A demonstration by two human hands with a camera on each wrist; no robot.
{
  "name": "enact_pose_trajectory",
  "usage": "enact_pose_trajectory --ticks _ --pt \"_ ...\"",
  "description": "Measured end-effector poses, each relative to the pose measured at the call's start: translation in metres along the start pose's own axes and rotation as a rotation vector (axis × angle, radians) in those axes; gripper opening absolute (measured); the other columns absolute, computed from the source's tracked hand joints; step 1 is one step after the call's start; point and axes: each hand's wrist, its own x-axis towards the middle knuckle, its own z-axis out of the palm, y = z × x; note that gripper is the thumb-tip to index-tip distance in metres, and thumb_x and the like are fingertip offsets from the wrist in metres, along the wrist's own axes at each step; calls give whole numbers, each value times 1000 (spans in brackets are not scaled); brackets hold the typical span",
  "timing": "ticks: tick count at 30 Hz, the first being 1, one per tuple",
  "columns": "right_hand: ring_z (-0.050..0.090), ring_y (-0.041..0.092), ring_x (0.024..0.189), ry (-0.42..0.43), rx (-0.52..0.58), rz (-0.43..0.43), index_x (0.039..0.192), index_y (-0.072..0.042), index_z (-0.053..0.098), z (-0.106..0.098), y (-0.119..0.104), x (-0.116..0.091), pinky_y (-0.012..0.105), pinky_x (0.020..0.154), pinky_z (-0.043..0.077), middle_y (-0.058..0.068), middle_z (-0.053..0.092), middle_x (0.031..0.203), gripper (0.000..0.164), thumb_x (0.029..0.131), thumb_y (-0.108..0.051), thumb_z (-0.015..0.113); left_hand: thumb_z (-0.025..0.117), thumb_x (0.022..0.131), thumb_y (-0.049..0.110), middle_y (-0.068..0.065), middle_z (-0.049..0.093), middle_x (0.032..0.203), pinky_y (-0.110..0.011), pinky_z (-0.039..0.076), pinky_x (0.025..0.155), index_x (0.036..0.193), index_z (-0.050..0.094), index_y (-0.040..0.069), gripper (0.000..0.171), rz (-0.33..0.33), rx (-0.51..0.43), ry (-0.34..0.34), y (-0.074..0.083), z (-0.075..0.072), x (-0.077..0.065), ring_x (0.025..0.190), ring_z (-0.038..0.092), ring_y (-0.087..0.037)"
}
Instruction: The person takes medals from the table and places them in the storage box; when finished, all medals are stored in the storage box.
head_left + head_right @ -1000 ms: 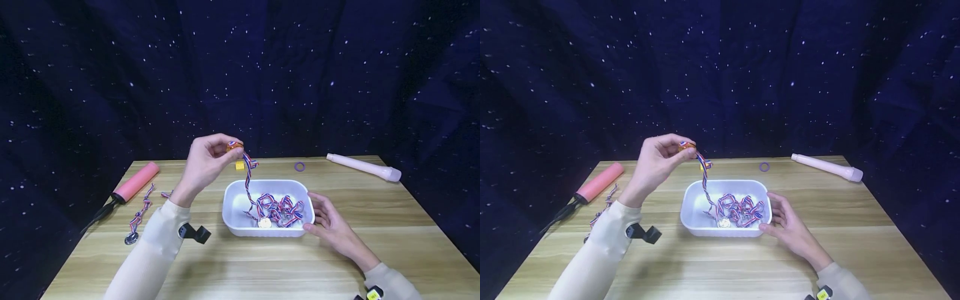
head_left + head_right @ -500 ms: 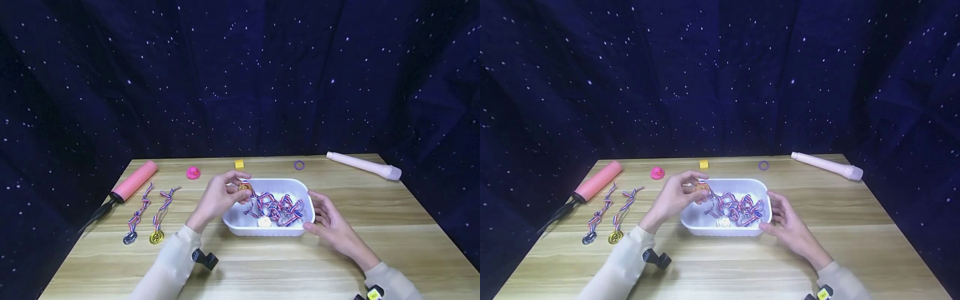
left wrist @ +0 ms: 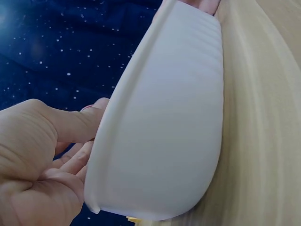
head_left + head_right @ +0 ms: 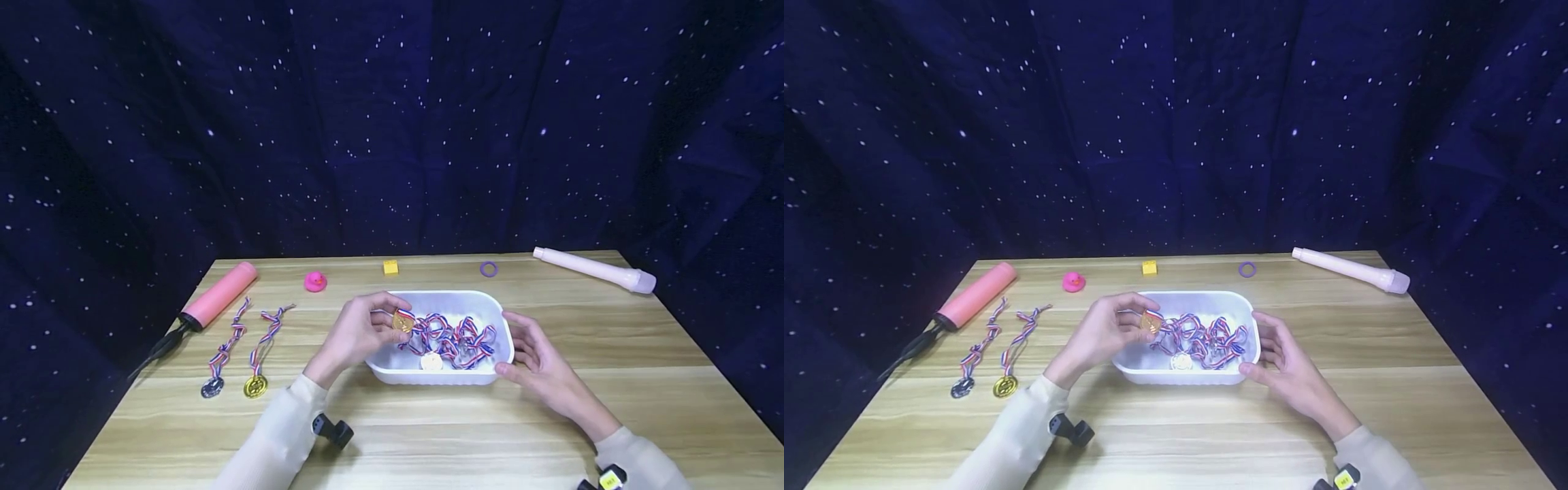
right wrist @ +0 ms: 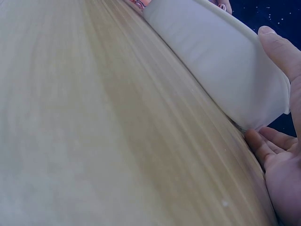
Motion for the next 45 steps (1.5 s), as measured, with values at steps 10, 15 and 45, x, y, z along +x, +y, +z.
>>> enact_pose_trajectory --ticks 10,15,45 --pt "61 23 139 -1 -9 5 171 -10 33 -1 -2 0 18 111 54 30 50 159 85 100 0 79 95 81 -8 -2 82 102 -30 67 81 122 81 6 45 66 225 -58 -1 5 2 89 80 -14" --pt "60 22 140 -4 -13 1 171 -10 33 -2 -2 1 18 111 53 29 50 160 84 101 0 79 102 77 4 3 71 109 -33 63 83 116 86 15 44 171 410 -62 2 5 1 91 72 -19" --pt "60 23 139 0 -18 15 171 -10 33 -1 -1 0 18 110 54 29 51 159 85 101 -1 80 101 82 19 -6 76 132 -48 59 104 143 76 16 65 280 487 -25 2 -8 2 123 71 -28"
